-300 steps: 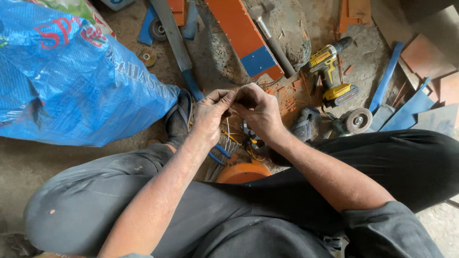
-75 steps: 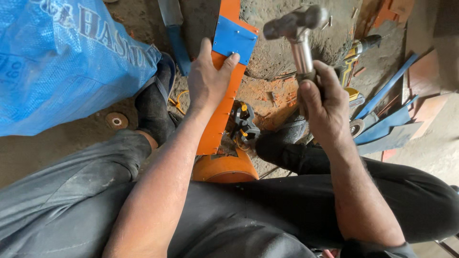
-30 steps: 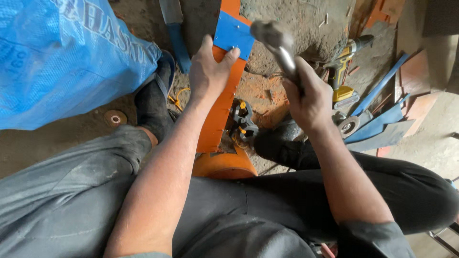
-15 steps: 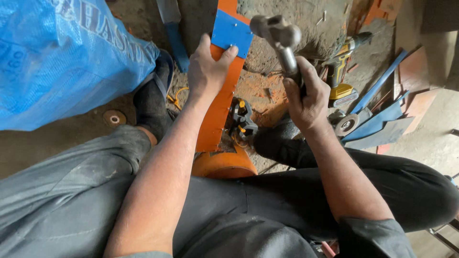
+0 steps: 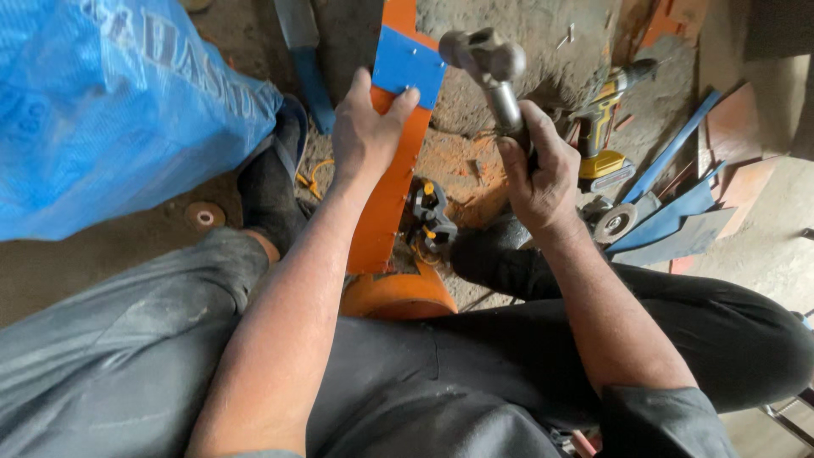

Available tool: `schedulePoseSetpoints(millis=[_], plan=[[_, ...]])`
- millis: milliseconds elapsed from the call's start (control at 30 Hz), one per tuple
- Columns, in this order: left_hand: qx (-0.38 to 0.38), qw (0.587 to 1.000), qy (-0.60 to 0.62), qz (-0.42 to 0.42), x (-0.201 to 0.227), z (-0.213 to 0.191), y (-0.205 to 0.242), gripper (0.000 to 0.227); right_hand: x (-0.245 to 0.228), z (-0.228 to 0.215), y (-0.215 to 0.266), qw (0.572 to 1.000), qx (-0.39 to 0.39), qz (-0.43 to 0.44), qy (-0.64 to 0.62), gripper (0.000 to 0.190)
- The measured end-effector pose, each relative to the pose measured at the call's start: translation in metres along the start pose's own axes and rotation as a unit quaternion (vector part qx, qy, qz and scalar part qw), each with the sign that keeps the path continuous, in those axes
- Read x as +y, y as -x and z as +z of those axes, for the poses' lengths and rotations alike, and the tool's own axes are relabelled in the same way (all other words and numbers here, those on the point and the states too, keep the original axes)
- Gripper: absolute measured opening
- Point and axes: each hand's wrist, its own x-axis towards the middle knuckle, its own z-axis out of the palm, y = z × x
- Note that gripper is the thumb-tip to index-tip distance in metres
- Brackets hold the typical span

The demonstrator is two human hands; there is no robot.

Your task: The person sits on the floor and uses pliers to bend a small metal piece. They then use a hammer to drive nails into a blue metal plate attached to an orange metal bar. Finally, they use a metal file to smooth the edges of the assembled piece.

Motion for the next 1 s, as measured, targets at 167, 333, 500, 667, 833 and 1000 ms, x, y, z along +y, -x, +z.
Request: schedulePoseSetpoints(millis=[167, 333, 500, 667, 833, 1000], plan=[[-0.018, 1.000, 0.020, 0.001, 0.007, -0.003, -0.007, 0.047, -0.002, -0.001, -0.007, 1.000, -0.010, -0.002, 0.003, 0.036], [-0.011, 0.999, 0.036, -0.032, -0.006, -0.001, 0.003, 0.052, 0.001, -0.001, 0.002, 1.000, -0.009, -0.023, 0.017, 0.037], [0.008, 0.993, 0.117, 0.027, -0.020, 0.011, -0.005, 0.068, 0.008, 0.002, -0.005, 0.998, 0.021, -0.059, -0.030, 0.034], [-0.062, 0.963, 0.262, -0.004, -0.030, 0.001, -0.009, 0.066, 0.012, 0.002, -0.007, 0.994, 0.100, -0.030, -0.029, 0.030], [-0.355, 0.718, 0.577, -0.160, 0.006, -0.039, 0.014, 0.057, 0.010, -0.002, -0.019, 0.969, 0.099, -0.029, 0.223, 0.047], [-0.438, 0.598, 0.650, -0.167, 0.049, -0.057, 0.027, 0.057, 0.007, 0.004, -0.026, 0.974, 0.048, 0.018, 0.219, 0.057]])
